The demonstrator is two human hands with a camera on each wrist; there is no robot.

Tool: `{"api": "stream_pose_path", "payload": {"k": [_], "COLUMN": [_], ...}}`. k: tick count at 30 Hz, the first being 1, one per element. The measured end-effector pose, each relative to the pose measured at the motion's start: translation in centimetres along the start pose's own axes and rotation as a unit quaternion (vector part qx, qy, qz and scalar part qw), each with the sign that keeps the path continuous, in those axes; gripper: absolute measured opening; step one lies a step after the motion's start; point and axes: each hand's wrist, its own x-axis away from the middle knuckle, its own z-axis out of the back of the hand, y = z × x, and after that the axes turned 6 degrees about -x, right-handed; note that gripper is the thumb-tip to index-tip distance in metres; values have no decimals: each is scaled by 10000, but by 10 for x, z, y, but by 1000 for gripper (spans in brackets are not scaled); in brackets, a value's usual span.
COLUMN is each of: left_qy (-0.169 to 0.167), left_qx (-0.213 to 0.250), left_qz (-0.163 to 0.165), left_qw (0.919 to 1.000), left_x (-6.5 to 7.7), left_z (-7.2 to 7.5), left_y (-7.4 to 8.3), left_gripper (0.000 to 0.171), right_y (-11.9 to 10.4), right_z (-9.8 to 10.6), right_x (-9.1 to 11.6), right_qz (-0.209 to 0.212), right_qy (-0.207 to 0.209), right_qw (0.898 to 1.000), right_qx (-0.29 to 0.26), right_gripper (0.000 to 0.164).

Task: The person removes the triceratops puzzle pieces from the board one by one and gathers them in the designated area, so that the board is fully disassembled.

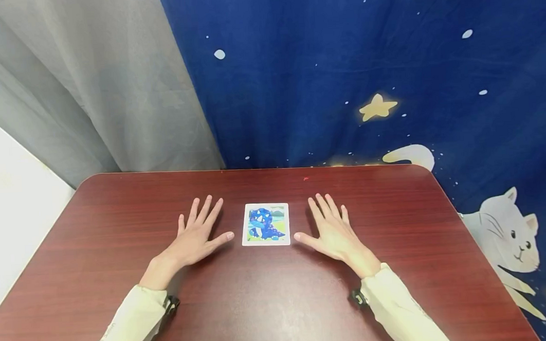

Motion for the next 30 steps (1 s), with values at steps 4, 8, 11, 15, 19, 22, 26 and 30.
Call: {"api": "stream_pose_path", "payload": {"k": [4, 8, 11, 15, 19, 22, 26, 30], "left_qy": [-133, -117, -30, 174, 419, 608, 775, 799], "left_qx": [231, 601, 1059, 1807, 2072, 1910, 1573, 1358], "left_qz": [122, 224, 304, 408, 632, 763, 692, 628], "left_qw": [9996, 9979, 9939, 9825, 9753, 9767, 9821, 9855], "left_x": [-4, -12, -19, -24, -22, -20, -23, -27], "left_z": [-2, -7, -14, -25, -41, -48, -52, -53], "left_y": [8, 15, 20, 24, 27, 29, 34, 40], "left_gripper": [91, 91, 90, 83, 75, 73, 68, 62], "right_y": [-8, -17, -23, -32, -42, -52, -65, -75], "right_z": [2, 4, 4, 0, -7, -10, -15, -23], "right_x": [-3, -8, -14, -26, -39, -52, -74, -92], "right_qz": [18, 85, 192, 448, 675, 788, 785, 297], "right_qy": [-35, 27, 200, 472, 256, -46, -178, -237], "right_qw": [9980, 9912, 9852, 9721, 9663, 9733, 9834, 9923], "right_qx": [-623, -1317, -1690, -2253, -2471, -2157, -1625, -1177], "right_gripper": [87, 74, 63, 46, 33, 26, 19, 16]}}
